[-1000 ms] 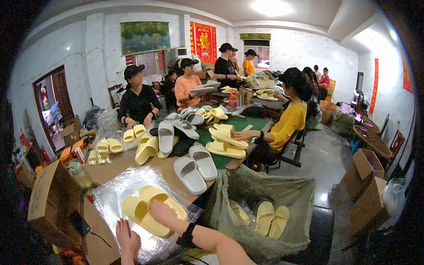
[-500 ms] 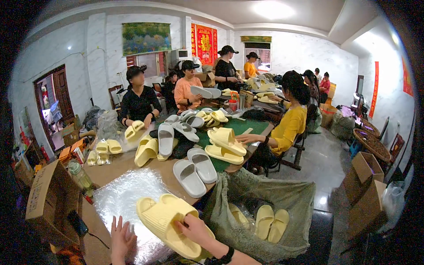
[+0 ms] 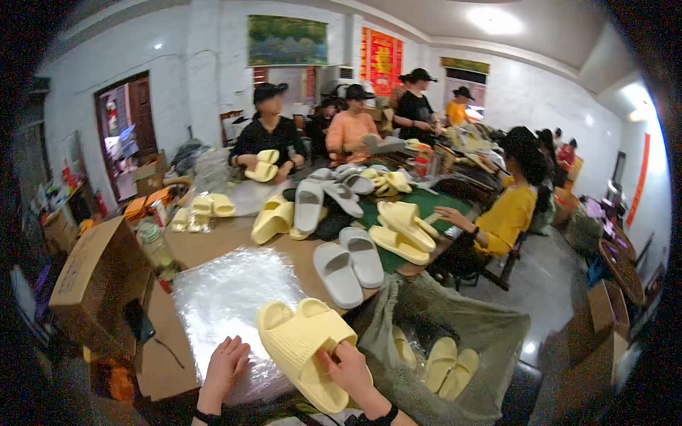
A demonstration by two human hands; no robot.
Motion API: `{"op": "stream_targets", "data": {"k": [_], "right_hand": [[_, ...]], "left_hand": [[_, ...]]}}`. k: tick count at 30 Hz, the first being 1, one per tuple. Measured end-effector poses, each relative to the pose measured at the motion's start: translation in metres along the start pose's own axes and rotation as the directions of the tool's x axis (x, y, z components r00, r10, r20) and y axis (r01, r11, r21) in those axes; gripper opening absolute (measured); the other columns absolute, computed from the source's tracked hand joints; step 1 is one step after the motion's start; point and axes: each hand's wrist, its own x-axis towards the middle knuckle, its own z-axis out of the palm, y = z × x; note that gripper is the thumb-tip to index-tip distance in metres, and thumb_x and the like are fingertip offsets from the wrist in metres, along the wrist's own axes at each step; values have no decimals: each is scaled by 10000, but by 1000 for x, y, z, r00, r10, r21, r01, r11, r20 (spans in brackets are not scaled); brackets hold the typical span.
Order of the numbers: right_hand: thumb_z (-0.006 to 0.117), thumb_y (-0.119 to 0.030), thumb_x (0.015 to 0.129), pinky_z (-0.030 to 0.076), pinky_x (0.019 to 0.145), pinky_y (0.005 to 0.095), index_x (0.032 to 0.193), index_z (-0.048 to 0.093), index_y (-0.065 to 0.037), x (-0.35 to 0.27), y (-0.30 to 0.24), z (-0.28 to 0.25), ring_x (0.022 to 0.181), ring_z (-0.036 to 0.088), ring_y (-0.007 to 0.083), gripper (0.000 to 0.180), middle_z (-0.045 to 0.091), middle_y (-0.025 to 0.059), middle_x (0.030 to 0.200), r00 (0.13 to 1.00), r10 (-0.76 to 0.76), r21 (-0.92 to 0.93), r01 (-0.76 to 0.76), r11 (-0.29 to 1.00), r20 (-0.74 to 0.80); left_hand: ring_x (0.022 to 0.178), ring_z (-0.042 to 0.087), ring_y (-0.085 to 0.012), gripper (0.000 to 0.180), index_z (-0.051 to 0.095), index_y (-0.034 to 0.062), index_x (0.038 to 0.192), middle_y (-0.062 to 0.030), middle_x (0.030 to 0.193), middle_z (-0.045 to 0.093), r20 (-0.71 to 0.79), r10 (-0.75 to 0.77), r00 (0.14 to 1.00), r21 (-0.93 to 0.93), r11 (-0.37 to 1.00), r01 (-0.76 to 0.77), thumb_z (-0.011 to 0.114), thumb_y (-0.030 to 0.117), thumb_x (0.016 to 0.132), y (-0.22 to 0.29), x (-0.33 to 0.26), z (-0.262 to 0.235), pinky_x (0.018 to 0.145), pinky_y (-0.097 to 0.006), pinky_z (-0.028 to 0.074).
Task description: Sorting and placing plastic sandals into bags at a manufacturing facility.
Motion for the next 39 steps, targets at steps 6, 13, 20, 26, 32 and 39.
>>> {"op": "stream_targets", "data": {"k": [6,13,20,26,32,39], "right_hand": [[729,-257,886,484,623,400,934,681,-8,-3,16,7,717,617,341,258,611,152,822,999,49,-140,-49,989,1],[727,-213,877,460,605,394,901,647,11,-5,11,9,678,590,309,239,570,144,795,999,-34,-71,32,997,-23],[720,-127,868,438,594,383,910,634,16,-5,7,14,665,565,289,173,543,142,768,999,-42,-39,42,998,15],[681,-48,869,450,624,371,952,647,24,0,12,20,711,579,326,116,566,146,810,994,-103,-13,103,995,26],[698,-72,799,480,688,409,947,678,-8,-7,17,17,770,608,348,162,599,177,836,990,85,-154,-67,986,109],[631,-96,856,476,650,416,858,633,8,-13,0,15,765,610,350,104,624,175,863,954,-271,-126,287,950,130]], "left_hand": [[1422,294,-457,798,465,197,1467,-230,1528,363,225,-111,968,51,993,102,593,674,840,5,-6,-7,1177,-499,237],[1386,342,-474,627,503,224,1437,-247,1502,385,154,-76,985,6,997,76,574,558,911,-4,-14,3,1155,-533,266],[1313,451,-411,380,589,100,1335,-167,1390,552,5,-1,1000,-201,980,2,530,282,1006,-20,-5,14,1147,-465,312],[1395,374,-365,392,584,133,1355,-187,1442,503,74,-159,985,-509,843,174,439,330,1050,-26,-3,6,1187,-440,252],[1483,200,-388,427,582,248,1384,-173,1590,291,211,-126,969,-358,913,196,513,440,1010,-41,-9,32,1199,-460,204],[1405,316,-461,417,649,212,1300,-238,1495,409,169,-62,984,-160,983,90,549,447,970,-26,-10,26,1168,-454,276]]}}
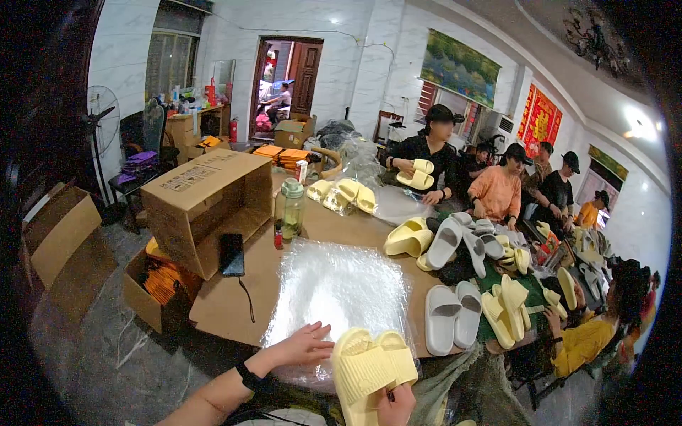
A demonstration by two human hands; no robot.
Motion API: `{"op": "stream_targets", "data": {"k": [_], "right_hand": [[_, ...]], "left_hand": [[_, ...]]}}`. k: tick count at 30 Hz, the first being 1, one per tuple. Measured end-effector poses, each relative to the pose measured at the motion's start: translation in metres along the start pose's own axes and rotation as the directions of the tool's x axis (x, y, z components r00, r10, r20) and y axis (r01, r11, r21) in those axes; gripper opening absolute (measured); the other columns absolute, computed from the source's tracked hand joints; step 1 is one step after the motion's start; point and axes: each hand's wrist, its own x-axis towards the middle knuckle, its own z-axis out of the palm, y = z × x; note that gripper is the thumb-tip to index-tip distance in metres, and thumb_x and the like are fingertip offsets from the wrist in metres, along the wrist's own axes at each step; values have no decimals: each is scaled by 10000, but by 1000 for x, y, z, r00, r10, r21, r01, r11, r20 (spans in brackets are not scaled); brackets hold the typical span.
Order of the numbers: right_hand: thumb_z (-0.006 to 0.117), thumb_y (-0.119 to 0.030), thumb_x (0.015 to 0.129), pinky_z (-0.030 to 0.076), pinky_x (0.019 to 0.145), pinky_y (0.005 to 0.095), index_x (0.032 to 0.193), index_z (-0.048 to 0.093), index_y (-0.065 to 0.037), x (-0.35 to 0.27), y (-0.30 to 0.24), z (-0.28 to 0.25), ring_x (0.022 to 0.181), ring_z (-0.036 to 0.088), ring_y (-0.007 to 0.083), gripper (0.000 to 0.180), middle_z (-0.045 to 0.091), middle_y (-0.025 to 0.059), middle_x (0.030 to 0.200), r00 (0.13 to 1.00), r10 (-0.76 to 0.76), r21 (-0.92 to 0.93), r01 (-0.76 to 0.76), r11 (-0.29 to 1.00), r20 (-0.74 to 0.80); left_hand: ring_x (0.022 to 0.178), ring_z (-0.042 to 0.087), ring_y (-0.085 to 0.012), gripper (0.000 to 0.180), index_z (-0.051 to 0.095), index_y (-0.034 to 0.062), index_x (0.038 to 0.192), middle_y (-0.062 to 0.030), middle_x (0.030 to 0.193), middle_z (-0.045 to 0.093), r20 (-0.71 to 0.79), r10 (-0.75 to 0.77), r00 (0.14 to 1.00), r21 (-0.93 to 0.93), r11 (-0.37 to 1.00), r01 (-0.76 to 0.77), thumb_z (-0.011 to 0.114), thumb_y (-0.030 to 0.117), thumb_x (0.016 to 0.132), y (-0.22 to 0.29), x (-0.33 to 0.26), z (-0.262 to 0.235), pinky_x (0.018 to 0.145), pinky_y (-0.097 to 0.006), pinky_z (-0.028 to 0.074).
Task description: Sorting and placing plastic sandals into bags at a manufacturing facility.
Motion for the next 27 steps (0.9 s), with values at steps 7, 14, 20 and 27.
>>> {"op": "stream_targets", "data": {"k": [7,14,20,27], "right_hand": [[649,-8,824,502,756,397,1062,667,-15,-4,-10,-3,875,640,341,238,650,199,987,980,-29,122,5,993,198],[710,-209,830,456,629,440,843,635,-10,9,-21,5,716,591,373,213,589,156,762,922,212,-70,-200,977,324],[696,-151,840,429,566,416,778,614,0,6,5,9,647,567,334,182,545,146,726,983,104,-198,-72,977,154],[731,-169,821,490,615,448,818,621,-6,8,-16,2,733,618,354,197,599,140,878,964,95,-175,-52,983,249]], "left_hand": [[1432,289,-417,419,629,170,1314,-188,1529,381,15,-97,995,-72,993,98,423,403,1032,-5,10,8,1180,-440,259],[1123,589,-371,342,673,53,1196,-218,1186,647,-116,-216,970,-592,799,107,512,270,986,0,20,-6,971,-418,461],[1257,543,-357,355,655,46,1242,-213,1324,596,-113,-390,914,-704,680,203,507,254,996,35,17,-44,1062,-388,418],[1248,537,-392,331,640,57,1246,-189,1317,605,-439,51,897,19,999,-47,560,207,962,69,14,-39,1061,-446,435]]}}
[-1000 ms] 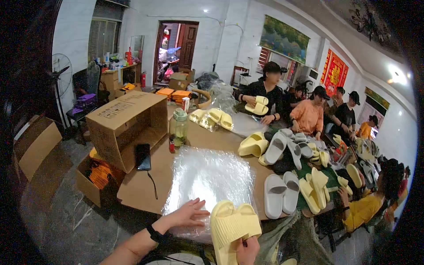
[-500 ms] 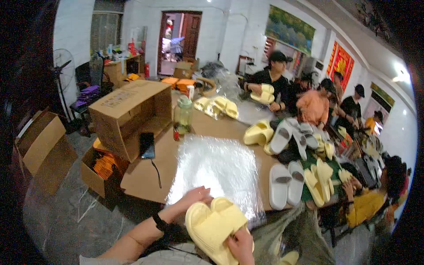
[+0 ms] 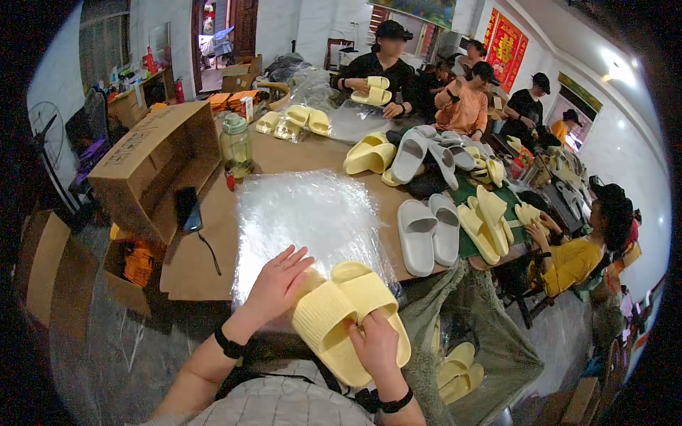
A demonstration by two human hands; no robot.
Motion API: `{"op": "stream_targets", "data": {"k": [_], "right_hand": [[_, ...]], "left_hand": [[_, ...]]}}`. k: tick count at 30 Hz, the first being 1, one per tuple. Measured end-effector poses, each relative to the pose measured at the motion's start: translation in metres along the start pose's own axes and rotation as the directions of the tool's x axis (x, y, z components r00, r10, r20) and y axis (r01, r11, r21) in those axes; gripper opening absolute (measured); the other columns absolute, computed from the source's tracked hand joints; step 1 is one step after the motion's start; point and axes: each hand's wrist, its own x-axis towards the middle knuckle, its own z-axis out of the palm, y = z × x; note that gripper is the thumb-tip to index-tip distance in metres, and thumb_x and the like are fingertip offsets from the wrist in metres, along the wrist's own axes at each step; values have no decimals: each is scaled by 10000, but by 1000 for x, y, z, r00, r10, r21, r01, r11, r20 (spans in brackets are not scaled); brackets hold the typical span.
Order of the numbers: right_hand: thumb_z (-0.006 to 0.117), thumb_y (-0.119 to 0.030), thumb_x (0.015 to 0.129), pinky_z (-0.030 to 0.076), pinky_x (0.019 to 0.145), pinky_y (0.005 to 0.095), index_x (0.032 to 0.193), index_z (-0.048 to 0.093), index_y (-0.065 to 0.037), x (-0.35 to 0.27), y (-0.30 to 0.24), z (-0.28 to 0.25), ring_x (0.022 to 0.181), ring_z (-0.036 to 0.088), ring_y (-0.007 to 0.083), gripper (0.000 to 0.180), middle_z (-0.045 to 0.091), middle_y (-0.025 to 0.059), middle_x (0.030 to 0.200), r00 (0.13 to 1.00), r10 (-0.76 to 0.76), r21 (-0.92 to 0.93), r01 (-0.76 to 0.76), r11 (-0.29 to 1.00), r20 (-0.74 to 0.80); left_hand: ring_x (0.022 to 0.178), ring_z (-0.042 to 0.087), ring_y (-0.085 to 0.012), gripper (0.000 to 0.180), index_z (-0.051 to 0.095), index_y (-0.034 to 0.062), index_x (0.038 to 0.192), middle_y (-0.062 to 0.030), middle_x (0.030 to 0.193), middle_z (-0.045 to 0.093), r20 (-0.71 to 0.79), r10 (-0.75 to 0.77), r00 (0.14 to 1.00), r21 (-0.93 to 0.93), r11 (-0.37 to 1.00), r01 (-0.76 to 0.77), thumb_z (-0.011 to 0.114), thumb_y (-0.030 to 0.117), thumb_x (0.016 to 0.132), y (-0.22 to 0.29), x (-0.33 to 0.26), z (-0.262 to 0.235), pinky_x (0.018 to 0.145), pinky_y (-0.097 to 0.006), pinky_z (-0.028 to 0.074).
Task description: Sorting and placing plastic sandals into bags at a manufacturing facility.
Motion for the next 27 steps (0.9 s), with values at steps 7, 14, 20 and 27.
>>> {"op": "stream_targets", "data": {"k": [7,14,20,27], "right_hand": [[736,-142,812,500,633,420,931,673,-33,-3,-4,-27,741,624,339,173,620,145,894,973,14,-33,-22,999,-229],[726,-92,779,522,675,401,968,714,-25,-4,11,-41,801,651,348,200,663,155,908,886,-101,-120,52,991,-452],[783,-68,657,552,698,362,982,739,-68,2,11,-22,824,687,296,328,702,115,975,960,-231,47,241,969,-158],[759,-148,710,539,662,394,986,708,-68,7,33,-2,809,656,309,292,666,101,937,957,-202,-80,190,979,-209]], "left_hand": [[1161,609,-348,340,637,53,1256,-182,1256,643,39,-241,970,-295,925,242,533,241,992,2,3,-8,980,-396,490],[1047,664,-344,356,619,91,1303,-203,1178,672,226,-398,889,-386,802,457,511,272,1017,-13,0,-2,897,-355,516],[1121,650,-243,359,614,68,1310,-162,1225,675,311,-302,901,-631,643,434,519,258,1020,-11,-3,5,955,-332,496],[1172,620,-244,358,593,17,1317,-157,1294,640,337,-257,906,-544,732,410,494,205,1030,-7,3,-10,1007,-327,473]]}}
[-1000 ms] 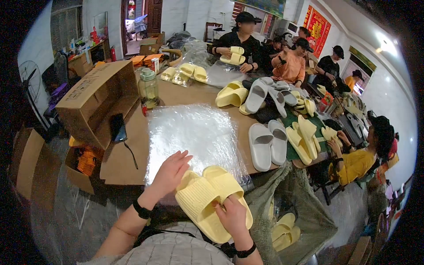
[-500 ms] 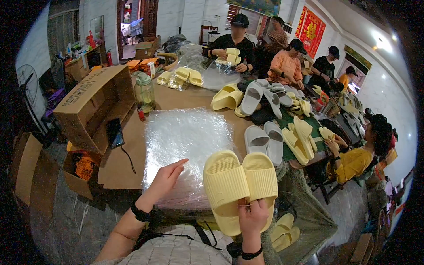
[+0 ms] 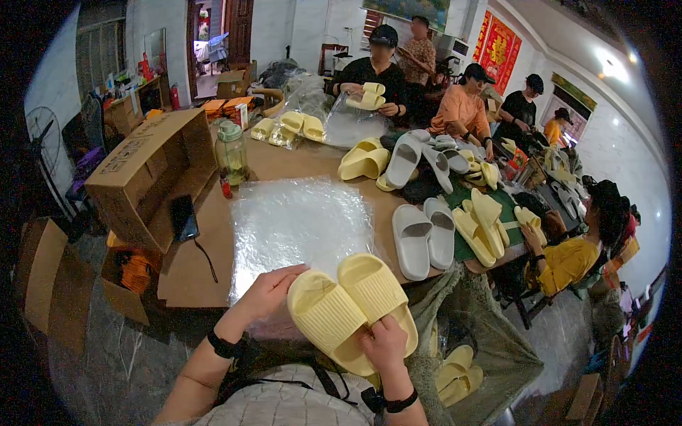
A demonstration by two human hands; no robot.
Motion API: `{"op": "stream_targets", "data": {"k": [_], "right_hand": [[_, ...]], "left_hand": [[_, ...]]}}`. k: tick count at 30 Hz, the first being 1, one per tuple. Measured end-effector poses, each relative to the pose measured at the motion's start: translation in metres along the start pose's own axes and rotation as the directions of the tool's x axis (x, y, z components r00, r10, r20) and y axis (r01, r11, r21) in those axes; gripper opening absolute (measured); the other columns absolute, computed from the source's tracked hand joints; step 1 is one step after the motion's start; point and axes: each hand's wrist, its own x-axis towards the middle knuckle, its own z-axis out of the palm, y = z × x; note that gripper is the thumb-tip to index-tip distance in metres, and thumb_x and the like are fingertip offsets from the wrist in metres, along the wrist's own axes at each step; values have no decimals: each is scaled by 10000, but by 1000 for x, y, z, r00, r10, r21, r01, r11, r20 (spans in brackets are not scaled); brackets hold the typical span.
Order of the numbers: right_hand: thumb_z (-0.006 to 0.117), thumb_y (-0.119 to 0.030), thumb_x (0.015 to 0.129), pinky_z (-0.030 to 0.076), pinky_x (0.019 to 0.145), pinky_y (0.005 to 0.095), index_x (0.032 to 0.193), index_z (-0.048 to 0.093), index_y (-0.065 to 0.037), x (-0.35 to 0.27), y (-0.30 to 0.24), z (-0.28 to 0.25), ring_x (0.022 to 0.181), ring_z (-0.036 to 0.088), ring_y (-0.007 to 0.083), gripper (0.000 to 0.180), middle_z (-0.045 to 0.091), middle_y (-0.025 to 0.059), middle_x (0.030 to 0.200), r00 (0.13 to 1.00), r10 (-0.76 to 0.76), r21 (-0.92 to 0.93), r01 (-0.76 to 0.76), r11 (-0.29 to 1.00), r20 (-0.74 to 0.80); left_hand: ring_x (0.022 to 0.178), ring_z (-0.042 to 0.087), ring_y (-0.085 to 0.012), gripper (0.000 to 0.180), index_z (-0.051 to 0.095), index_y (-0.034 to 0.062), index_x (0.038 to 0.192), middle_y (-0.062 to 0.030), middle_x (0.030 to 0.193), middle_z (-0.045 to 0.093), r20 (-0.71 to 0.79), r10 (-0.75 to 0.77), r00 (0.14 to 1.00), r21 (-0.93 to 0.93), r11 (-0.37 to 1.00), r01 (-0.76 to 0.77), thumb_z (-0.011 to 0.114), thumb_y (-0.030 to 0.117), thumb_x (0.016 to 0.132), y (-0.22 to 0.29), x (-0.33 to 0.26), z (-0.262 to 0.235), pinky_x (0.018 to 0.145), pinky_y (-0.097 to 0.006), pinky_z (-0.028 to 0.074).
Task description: Sorting and placing plastic sandals into bags at a manufacturing facility.
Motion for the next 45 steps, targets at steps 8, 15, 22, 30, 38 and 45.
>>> {"op": "stream_targets", "data": {"k": [8,15,22,30,38,45], "right_hand": [[767,-168,721,509,603,413,870,682,-77,-2,-2,-8,756,622,293,195,628,80,857,1000,-4,-151,1,989,-23],[770,-179,737,504,585,399,830,674,-89,2,-24,-24,737,615,261,161,619,55,840,997,-77,-237,69,969,-22],[754,-176,759,487,572,388,792,659,-95,1,-32,-33,699,591,255,129,595,53,806,999,-31,-271,24,962,-22],[722,-232,815,488,575,397,774,624,-86,4,-38,-23,714,599,265,181,569,59,823,985,-47,-240,86,967,164],[683,-189,860,492,619,460,830,605,-38,31,-24,18,760,609,341,173,580,124,857,981,76,-139,-51,989,180],[593,-216,895,494,763,445,914,621,-49,53,40,115,898,596,386,170,619,175,926,966,237,507,-255,823,102]], "left_hand": [[1174,596,-346,347,622,37,1287,-178,1322,607,-134,314,940,505,838,-208,511,171,987,10,-2,3,1007,-412,476],[1180,588,-330,316,647,39,1227,-168,1301,615,-174,390,904,619,758,-208,544,192,971,0,0,8,965,-396,509],[1197,576,-348,311,643,18,1204,-189,1298,609,-158,425,891,681,700,-213,564,185,954,-4,0,22,967,-404,508],[1305,451,-426,335,624,9,1224,-239,1378,525,47,533,845,710,577,-404,572,195,950,2,-2,49,1085,-504,379],[1382,402,-379,387,561,13,1321,-202,1457,465,135,498,856,546,684,-484,563,179,971,19,-15,60,1140,-490,334],[1342,438,-386,411,550,-35,1312,-222,1415,495,149,604,783,454,661,-597,558,193,970,42,-22,63,1124,-461,354]]}}
